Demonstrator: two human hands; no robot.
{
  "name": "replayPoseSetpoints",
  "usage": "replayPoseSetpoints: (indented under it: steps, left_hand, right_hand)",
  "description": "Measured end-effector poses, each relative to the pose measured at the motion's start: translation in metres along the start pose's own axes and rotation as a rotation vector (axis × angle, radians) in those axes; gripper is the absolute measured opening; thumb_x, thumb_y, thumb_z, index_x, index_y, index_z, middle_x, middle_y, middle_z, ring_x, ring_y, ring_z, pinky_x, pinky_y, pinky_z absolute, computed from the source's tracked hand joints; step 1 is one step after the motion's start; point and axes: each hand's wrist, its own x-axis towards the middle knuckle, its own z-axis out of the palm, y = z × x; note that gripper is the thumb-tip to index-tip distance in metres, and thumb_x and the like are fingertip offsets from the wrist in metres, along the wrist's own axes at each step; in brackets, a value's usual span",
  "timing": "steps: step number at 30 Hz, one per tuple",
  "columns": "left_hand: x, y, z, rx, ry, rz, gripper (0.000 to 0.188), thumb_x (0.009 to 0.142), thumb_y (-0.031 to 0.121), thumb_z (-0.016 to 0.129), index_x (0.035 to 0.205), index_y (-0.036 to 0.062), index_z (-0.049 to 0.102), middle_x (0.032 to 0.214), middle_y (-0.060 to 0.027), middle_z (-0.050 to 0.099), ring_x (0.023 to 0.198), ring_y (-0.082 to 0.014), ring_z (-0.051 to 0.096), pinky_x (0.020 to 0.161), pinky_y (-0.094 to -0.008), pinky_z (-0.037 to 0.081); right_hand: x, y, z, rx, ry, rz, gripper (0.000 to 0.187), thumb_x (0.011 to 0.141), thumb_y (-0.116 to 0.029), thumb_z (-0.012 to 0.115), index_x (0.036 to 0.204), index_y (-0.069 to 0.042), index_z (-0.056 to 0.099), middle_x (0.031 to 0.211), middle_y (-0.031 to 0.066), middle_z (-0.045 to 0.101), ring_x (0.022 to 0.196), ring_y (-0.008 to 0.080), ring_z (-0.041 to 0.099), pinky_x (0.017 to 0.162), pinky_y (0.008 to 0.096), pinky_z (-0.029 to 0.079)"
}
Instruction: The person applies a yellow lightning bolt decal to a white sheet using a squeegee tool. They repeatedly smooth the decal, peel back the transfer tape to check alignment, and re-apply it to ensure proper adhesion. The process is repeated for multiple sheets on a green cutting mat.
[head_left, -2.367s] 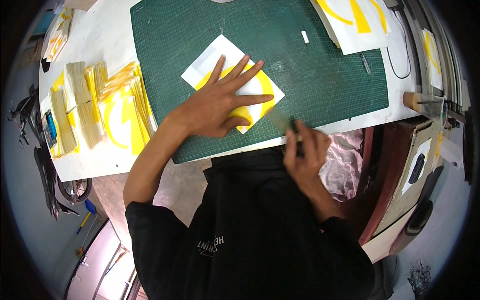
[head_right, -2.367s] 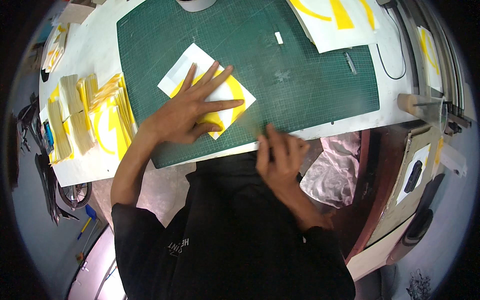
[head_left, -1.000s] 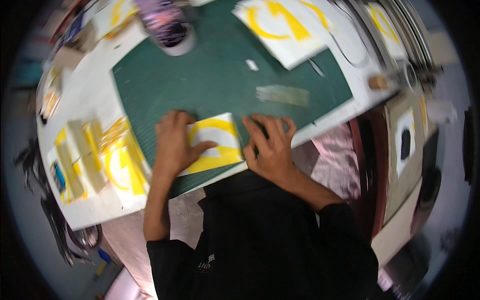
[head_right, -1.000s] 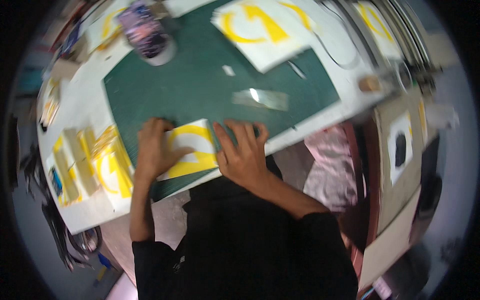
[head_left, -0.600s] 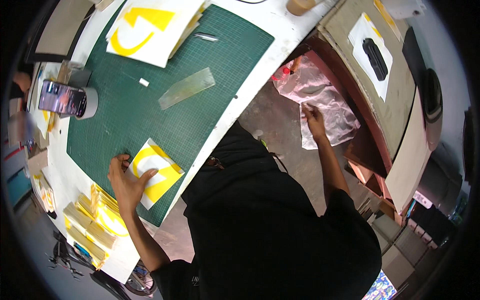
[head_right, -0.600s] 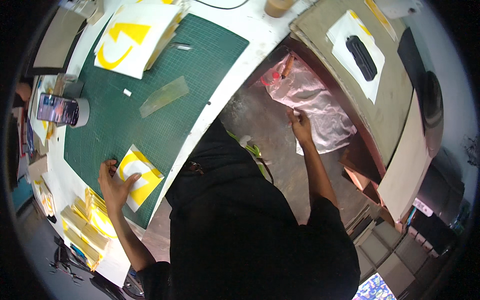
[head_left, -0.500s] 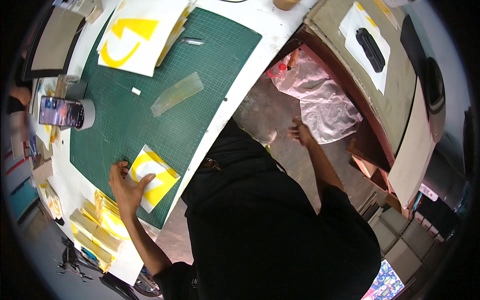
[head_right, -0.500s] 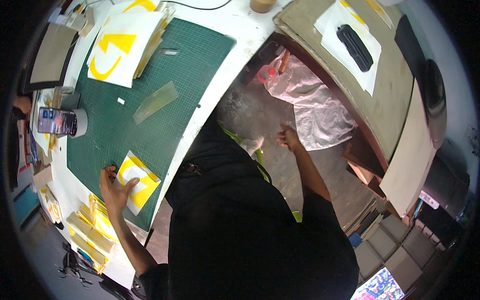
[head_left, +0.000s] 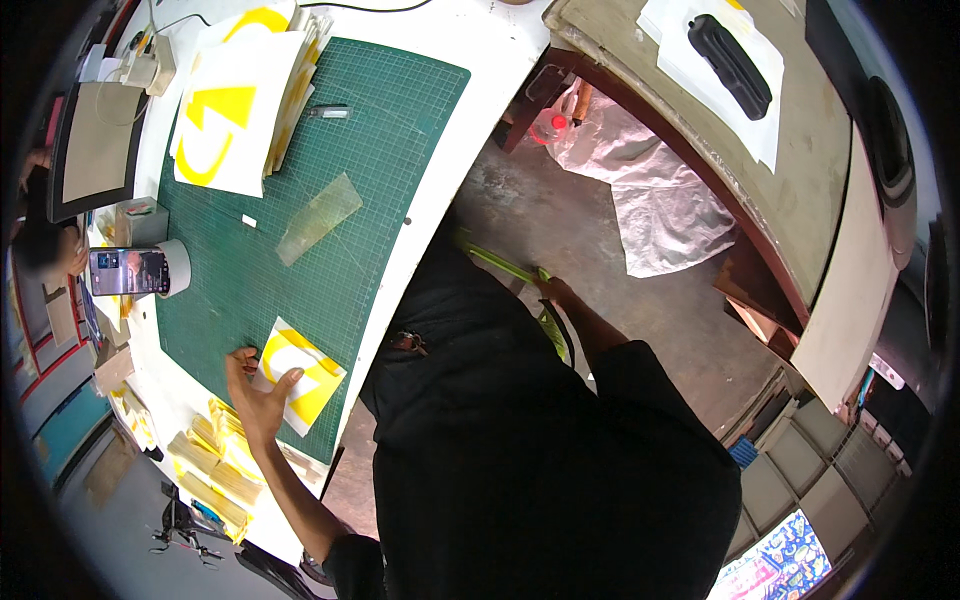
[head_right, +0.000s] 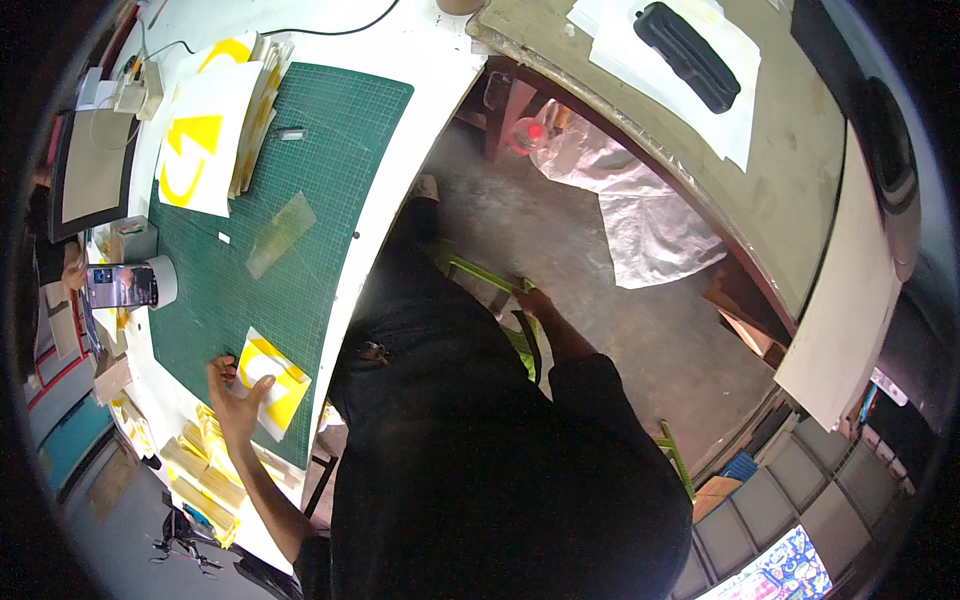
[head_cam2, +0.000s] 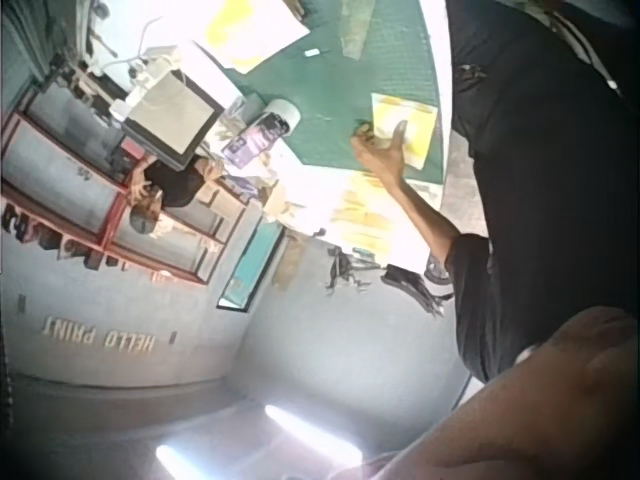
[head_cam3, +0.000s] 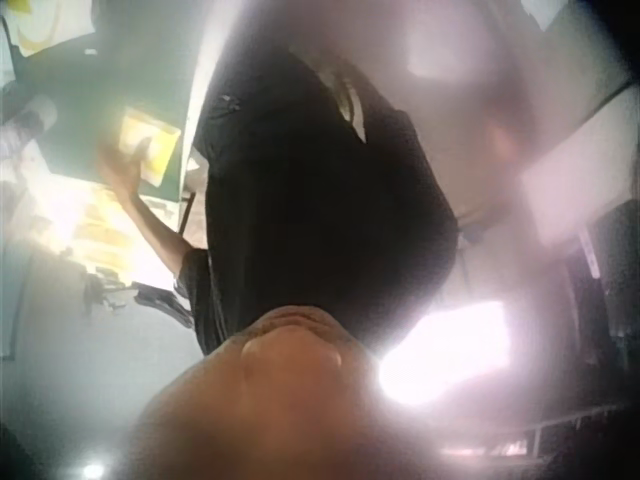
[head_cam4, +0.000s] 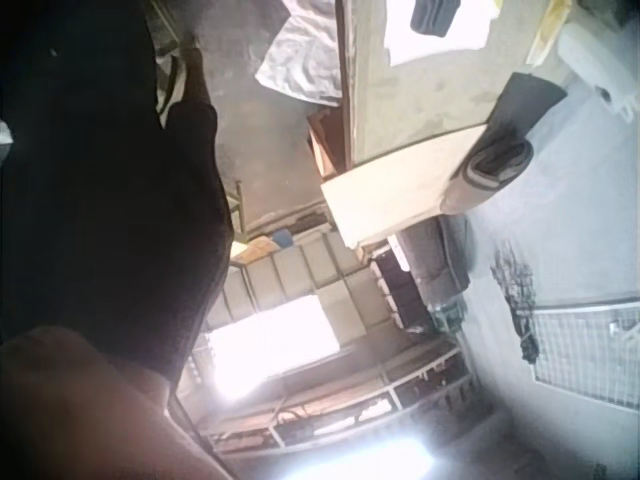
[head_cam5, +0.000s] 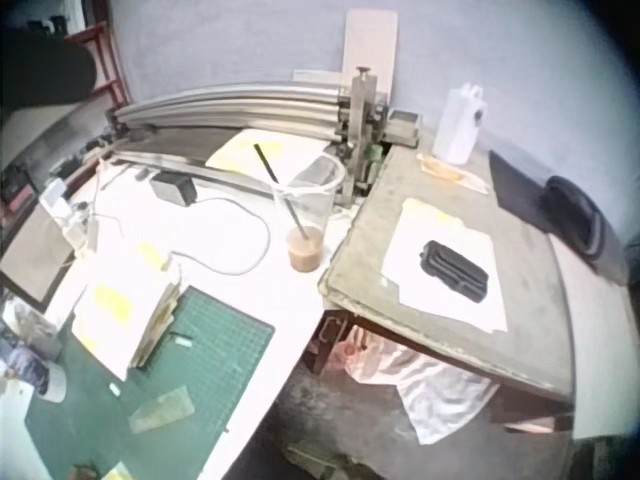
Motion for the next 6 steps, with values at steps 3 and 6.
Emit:
replayPoseSetpoints:
  steps: [3, 6]
  left_hand:
    - [-0.009, -0.004, -0.003, 0.012, -0.075, -0.100, 0.075, 0.067, 0.035, 0.101, 0.117, 0.0004, 0.058, 0.105, -0.0124, 0.060, 0.096, -0.0269, 0.054, 0.091, -0.0415, 0.046]
    - [-0.003, 0.000, -0.013, -0.034, -0.270, -0.319, 0.067, 0.077, 0.037, 0.096, 0.119, 0.0003, 0.059, 0.116, -0.0175, 0.064, 0.104, -0.0260, 0.057, 0.094, -0.0406, 0.047]
  right_hand:
    - [0.008, -0.024, 0.011, -0.292, -0.029, -0.174, 0.093, 0.089, -0.080, 0.062, 0.154, -0.014, 0.056, 0.120, 0.0185, 0.077, 0.121, 0.0321, 0.069, 0.094, 0.0563, 0.056]
    - [0.024, -0.049, 0.028, -0.222, -0.270, -0.060, 0.074, 0.092, -0.063, 0.072, 0.149, -0.017, 0.062, 0.115, 0.0194, 0.079, 0.117, 0.0359, 0.073, 0.094, 0.0550, 0.058]
